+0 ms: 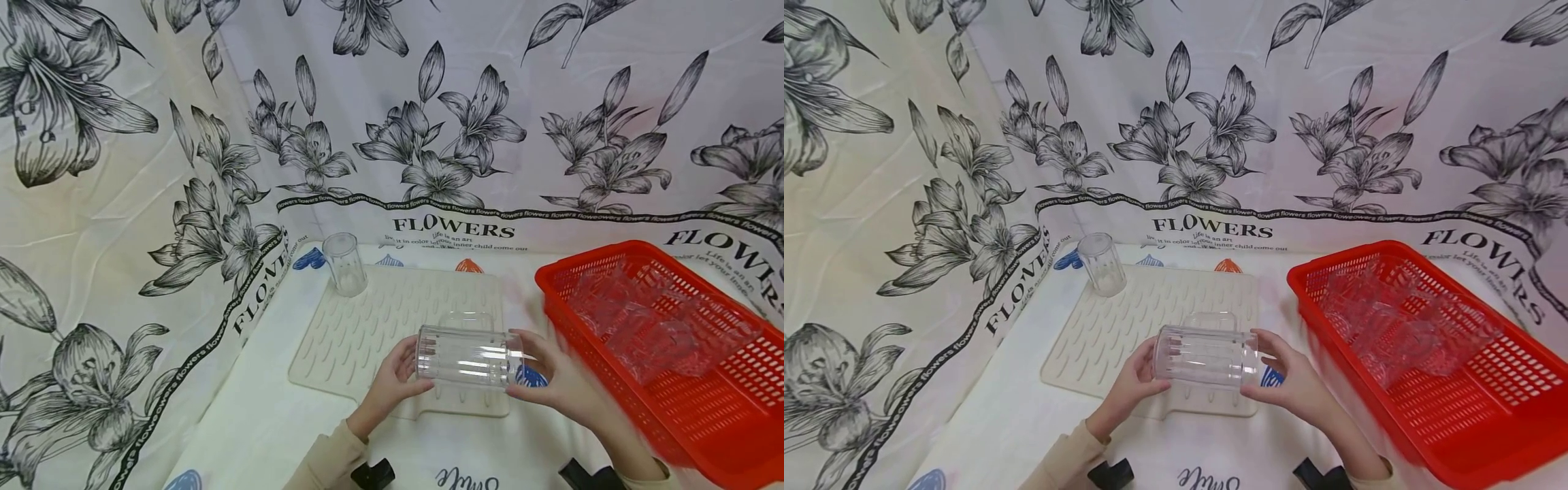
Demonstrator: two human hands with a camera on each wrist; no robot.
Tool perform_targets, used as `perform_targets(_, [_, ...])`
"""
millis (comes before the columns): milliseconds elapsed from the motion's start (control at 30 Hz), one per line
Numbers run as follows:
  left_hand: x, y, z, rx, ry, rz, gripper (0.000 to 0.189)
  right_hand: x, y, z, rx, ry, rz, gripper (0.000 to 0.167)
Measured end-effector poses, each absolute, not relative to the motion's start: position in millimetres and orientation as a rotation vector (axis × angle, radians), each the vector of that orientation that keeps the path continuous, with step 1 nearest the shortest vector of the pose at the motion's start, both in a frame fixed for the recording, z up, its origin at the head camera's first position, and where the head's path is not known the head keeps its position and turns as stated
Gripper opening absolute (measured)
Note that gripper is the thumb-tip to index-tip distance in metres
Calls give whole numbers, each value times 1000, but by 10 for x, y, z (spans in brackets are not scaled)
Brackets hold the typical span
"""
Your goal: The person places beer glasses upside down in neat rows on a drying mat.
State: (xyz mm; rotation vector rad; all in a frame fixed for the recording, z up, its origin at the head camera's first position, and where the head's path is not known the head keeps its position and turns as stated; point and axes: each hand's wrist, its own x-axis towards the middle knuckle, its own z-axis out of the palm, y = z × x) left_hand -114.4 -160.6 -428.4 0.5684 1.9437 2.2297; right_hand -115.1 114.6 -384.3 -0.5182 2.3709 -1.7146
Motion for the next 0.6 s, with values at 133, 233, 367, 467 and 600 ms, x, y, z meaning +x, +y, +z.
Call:
perform_targets(133, [-1160, -1576, -4278, 578, 1903, 2326, 78, -1168, 1139, -3904, -506, 2407, -1637, 75])
perform_targets(233, [-1170, -1532, -4265, 607, 1869, 2398, 84, -1178, 1135, -3949, -520, 2393, -1655, 73])
perform_targets(367, [-1171, -1466, -4212, 607, 1855, 2461, 87, -1183, 1132, -3976, -502, 2445, -1630, 75])
perform_targets(467, [-1161, -1431, -4160, 590, 1853, 2484, 88, -1181, 1115, -3998, -479, 2527, -1550, 76])
perform_targets(600, [-1148, -1403, -4106, 595, 1857, 2485, 88, -1173, 1079, -4068, -472, 2579, -1506, 77])
